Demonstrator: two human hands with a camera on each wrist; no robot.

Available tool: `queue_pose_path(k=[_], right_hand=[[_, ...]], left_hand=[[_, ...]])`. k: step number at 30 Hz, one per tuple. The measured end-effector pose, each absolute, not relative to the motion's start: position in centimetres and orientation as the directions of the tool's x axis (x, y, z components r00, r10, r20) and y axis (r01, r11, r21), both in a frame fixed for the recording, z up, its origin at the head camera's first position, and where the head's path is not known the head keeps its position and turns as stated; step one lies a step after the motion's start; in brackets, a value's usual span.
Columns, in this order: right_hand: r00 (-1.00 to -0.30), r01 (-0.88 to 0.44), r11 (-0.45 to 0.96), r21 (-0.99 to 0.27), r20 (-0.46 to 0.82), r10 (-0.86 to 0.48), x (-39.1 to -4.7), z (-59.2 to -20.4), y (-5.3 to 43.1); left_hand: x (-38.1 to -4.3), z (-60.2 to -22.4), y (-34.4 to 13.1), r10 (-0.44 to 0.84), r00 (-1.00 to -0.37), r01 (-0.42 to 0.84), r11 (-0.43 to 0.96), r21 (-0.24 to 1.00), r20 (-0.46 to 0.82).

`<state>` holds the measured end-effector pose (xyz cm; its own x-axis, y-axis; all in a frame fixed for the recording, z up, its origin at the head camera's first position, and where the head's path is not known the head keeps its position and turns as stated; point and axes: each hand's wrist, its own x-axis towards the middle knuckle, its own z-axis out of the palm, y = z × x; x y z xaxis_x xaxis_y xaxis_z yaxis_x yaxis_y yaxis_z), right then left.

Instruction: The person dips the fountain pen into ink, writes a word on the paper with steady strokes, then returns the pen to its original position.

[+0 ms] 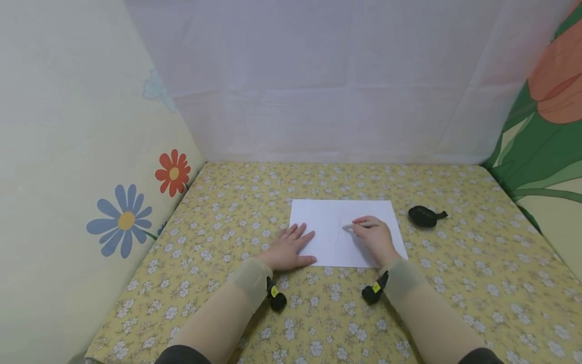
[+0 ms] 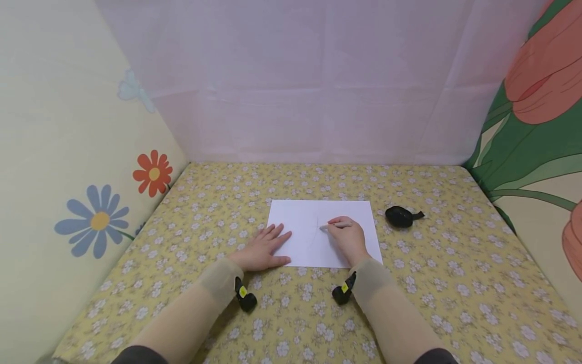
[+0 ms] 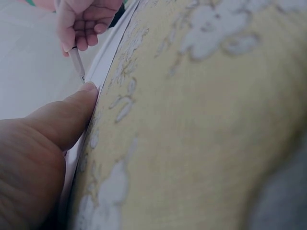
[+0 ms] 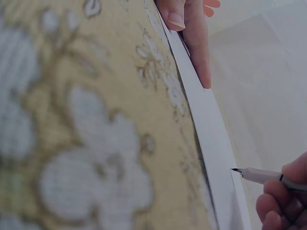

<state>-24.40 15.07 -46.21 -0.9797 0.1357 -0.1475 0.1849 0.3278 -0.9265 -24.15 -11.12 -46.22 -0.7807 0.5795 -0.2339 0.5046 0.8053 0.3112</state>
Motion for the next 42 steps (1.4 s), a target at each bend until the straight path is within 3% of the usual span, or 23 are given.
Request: queue_pose_path(k=[21, 42], right_hand=[[-0.975, 0.21, 0.384, -0.899, -0.166, 0.145, -23.6, -46.0, 15.9], [-0.972, 0.233, 0.344, -0.909, -0.202, 0.123, -22.1, -45.5, 16.8]], left_hand=[[-24.3, -46.3, -11.3, 0.586, -0.775, 0.514, 0.801, 0.306, -0.234], [-24.1, -46.2, -11.2, 0.587, -0.775, 0.507, 0.799, 0.324, -0.235]])
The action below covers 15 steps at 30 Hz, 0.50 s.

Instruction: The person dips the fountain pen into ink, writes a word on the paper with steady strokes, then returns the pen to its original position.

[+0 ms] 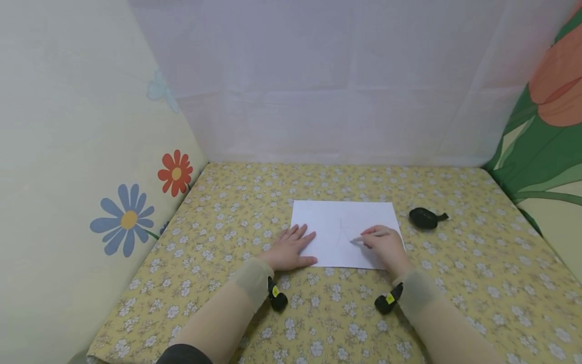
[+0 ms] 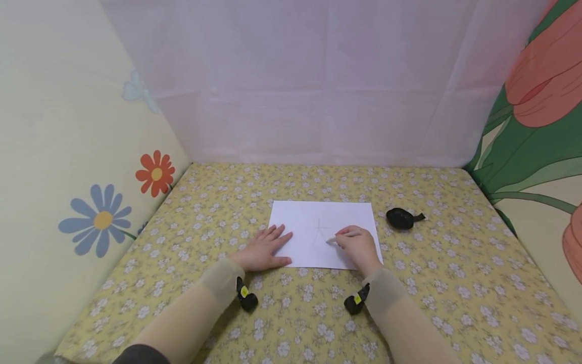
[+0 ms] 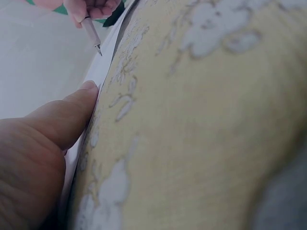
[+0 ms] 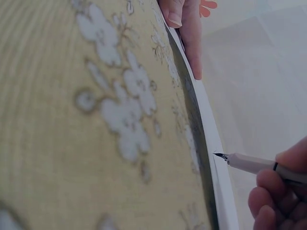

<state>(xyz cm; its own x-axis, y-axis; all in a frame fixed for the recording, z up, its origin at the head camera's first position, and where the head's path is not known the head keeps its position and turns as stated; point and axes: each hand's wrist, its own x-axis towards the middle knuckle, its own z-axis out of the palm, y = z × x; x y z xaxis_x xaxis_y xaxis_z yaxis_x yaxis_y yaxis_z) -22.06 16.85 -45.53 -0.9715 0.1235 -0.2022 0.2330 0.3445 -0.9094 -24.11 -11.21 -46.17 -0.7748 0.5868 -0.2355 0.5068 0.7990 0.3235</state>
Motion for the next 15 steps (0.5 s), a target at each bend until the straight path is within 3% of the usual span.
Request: queue_pose_path(k=[15], right_hand=[[-0.961, 0.272, 0.336, -0.902, -0.234, 0.15, -21.53, -45.41, 17.21]], left_hand=[[-24.19, -46.46, -11.24, 0.582, -0.78, 0.503, 0.802, 0.323, -0.232]])
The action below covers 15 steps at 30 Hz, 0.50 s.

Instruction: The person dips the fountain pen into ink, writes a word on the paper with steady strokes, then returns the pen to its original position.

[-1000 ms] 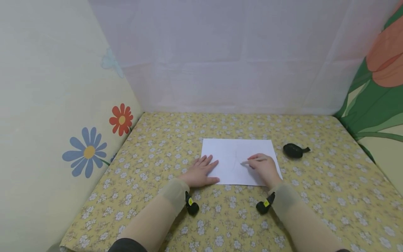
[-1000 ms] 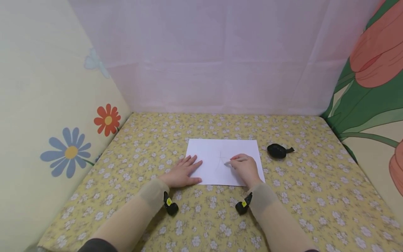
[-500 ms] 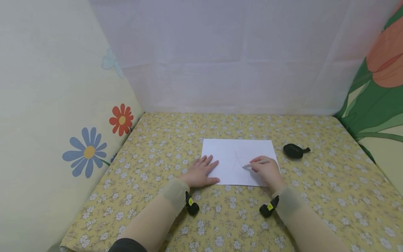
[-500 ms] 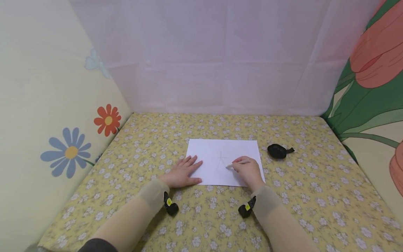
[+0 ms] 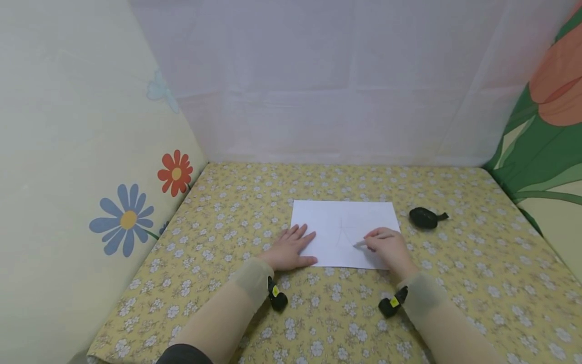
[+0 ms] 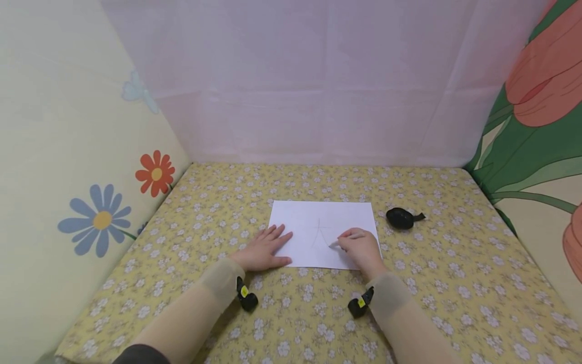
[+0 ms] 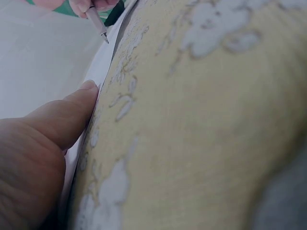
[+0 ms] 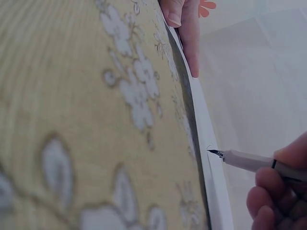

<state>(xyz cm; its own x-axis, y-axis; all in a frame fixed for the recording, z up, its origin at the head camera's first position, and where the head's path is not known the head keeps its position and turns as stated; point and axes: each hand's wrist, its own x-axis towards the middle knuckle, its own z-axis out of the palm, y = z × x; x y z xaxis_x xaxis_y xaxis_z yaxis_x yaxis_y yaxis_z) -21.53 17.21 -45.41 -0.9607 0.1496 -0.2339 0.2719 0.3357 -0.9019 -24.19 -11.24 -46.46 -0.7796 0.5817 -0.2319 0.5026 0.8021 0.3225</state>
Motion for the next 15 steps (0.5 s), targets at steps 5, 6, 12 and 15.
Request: queue_pose_path(k=[5, 6, 12, 15], right_hand=[[-0.969, 0.242, 0.376, -0.894, -0.202, 0.144, -21.34, -45.35, 17.36], [-0.97, 0.236, 0.381, -0.894, -0.195, 0.143, -21.32, -45.36, 17.4], [-0.973, 0.226, 0.38, -0.897, -0.19, 0.13, -21.22, -45.4, 17.52], [-0.974, 0.224, 0.379, -0.898, -0.192, 0.121, -21.22, -45.4, 17.61]], left_hand=[[-24.16, -46.31, -11.21, 0.583, -0.779, 0.505, 0.801, 0.321, -0.229], [-24.13, -46.28, -11.2, 0.583, -0.779, 0.506, 0.802, 0.318, -0.23], [-24.13, -46.3, -11.18, 0.579, -0.781, 0.502, 0.805, 0.316, -0.235], [-24.29, -46.56, -11.23, 0.578, -0.781, 0.497, 0.804, 0.326, -0.238]])
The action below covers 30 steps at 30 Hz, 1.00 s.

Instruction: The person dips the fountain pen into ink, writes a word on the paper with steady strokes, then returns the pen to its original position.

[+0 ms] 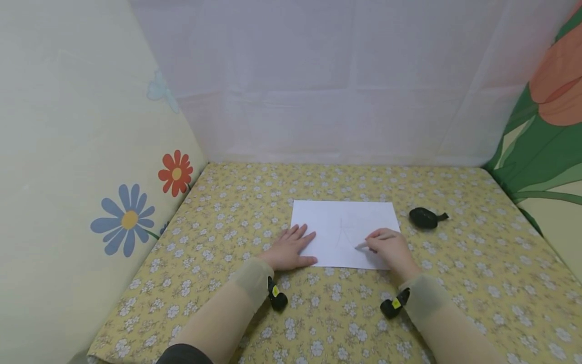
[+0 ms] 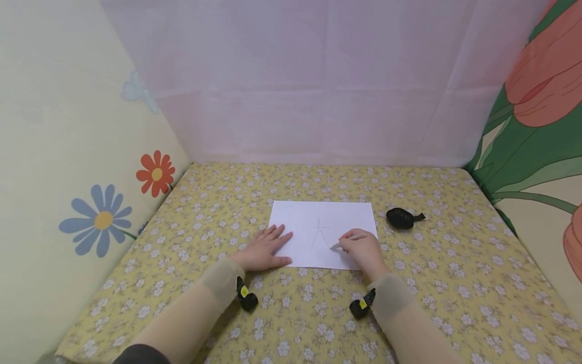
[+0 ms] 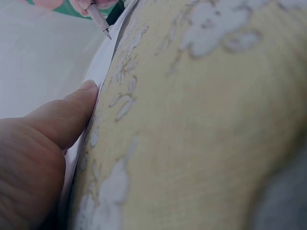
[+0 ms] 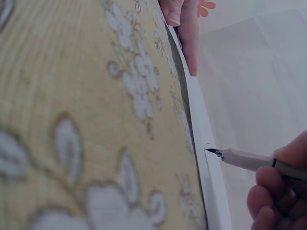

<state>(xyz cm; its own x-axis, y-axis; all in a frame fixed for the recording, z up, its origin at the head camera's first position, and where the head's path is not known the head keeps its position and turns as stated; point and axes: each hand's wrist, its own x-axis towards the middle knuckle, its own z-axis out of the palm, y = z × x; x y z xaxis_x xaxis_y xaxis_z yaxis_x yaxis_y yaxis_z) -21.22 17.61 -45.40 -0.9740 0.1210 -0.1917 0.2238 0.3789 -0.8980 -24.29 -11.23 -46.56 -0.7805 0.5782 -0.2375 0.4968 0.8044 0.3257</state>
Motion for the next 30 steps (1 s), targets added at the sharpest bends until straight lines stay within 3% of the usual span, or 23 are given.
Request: queue_pose_path(k=[11, 21, 30], right_hand=[[-0.977, 0.204, 0.296, -0.933, -0.174, 0.125, -21.8, -44.9, 17.6], [-0.974, 0.204, 0.137, -0.969, -0.187, 0.13, -22.8, -45.4, 18.9], [-0.965, 0.163, 0.112, -0.98, -0.135, 0.224, -22.9, -45.3, 21.3]], left_hand=[[-24.5, -46.9, -11.4, 0.577, -0.78, 0.491, 0.805, 0.334, -0.242], [-24.1, -46.0, -11.2, 0.587, -0.774, 0.505, 0.798, 0.33, -0.235], [-24.1, -46.0, -11.3, 0.587, -0.776, 0.504, 0.798, 0.331, -0.233]])
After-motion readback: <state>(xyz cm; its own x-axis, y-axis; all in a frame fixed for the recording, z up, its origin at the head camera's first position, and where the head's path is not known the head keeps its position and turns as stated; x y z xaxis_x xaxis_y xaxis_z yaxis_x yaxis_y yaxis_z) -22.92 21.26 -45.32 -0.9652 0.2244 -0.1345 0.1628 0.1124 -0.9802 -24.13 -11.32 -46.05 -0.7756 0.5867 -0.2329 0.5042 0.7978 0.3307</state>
